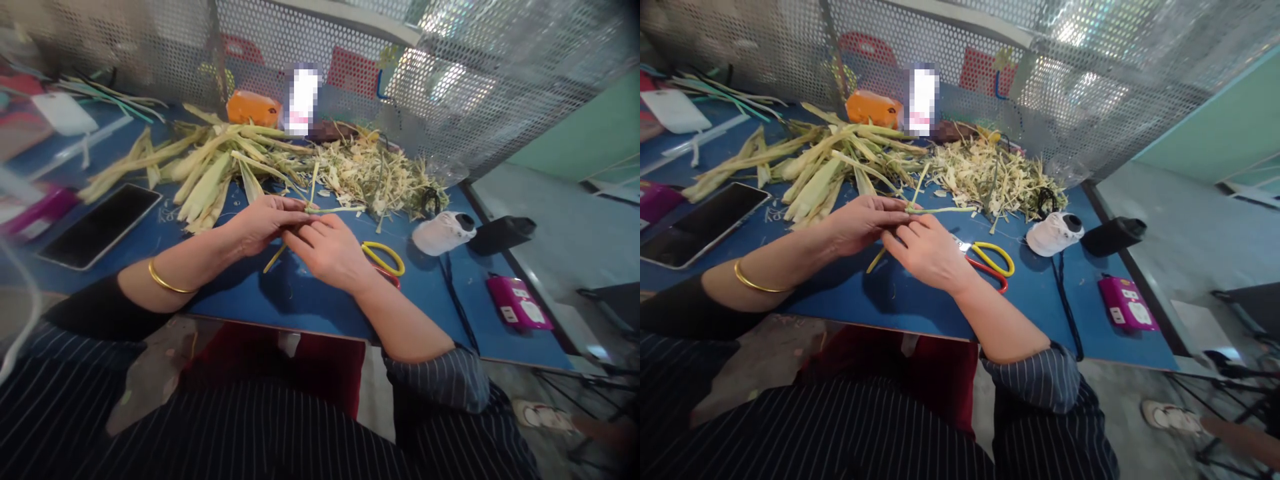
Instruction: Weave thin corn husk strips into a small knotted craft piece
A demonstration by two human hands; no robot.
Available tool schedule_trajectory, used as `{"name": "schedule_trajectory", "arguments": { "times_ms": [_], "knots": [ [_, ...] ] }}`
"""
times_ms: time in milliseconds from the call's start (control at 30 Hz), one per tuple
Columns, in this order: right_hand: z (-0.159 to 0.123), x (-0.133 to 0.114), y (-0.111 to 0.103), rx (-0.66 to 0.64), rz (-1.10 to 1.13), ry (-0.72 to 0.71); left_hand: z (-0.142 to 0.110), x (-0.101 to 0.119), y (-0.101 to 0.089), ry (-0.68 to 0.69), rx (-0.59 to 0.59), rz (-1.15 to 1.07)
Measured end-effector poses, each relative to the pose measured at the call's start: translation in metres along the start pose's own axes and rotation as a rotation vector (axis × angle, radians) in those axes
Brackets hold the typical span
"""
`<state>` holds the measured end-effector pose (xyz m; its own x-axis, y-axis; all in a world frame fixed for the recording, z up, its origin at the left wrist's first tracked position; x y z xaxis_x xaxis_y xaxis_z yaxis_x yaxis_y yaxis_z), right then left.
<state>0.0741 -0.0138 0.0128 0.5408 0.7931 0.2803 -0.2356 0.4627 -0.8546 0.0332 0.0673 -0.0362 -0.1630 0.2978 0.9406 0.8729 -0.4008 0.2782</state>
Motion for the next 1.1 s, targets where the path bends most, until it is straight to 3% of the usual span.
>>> {"name": "schedule_trajectory", "arguments": {
  "times_ms": [133,333,500,767,833,967,1033,1100],
  "knots": [
    [0.003,-0.003,0.007,0.01,-0.075,0.012,0.0,-0.002,0.002,0.021,0.01,0.017],
    [-0.001,-0.009,-0.007,0.125,0.075,-0.027,-0.003,-0.003,0.0,0.029,0.045,0.027],
    [-0.002,-0.018,-0.015,0.205,0.036,-0.089,-0.004,-0.002,0.0,0.056,0.041,0.036],
    [0.0,-0.02,-0.012,0.189,0.054,-0.114,0.001,-0.006,-0.006,0.045,0.061,0.041],
    [-0.003,-0.003,-0.02,0.242,0.08,0.005,0.001,-0.001,-0.009,0.063,0.07,0.067],
    [-0.024,0.06,-0.029,0.34,0.085,0.501,-0.002,0.008,-0.005,0.085,0.029,0.076],
    [-0.027,0.073,-0.019,0.254,0.101,0.585,-0.003,0.008,-0.004,0.082,0.032,0.075],
    [-0.023,0.071,-0.007,0.14,0.11,0.548,-0.003,0.008,-0.007,0.089,0.079,0.091]
  ]
}}
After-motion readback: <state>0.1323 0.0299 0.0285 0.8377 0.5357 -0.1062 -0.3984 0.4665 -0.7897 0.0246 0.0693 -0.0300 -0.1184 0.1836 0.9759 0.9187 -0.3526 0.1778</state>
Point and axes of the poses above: each hand's wrist, its own z-axis towards the middle knuckle, its own y-axis out of the palm, x = y × z, the point moved 10 cm from there along z, towards the middle knuckle, and after that the axes turned 4 degrees about z, right-handed, at the moved point
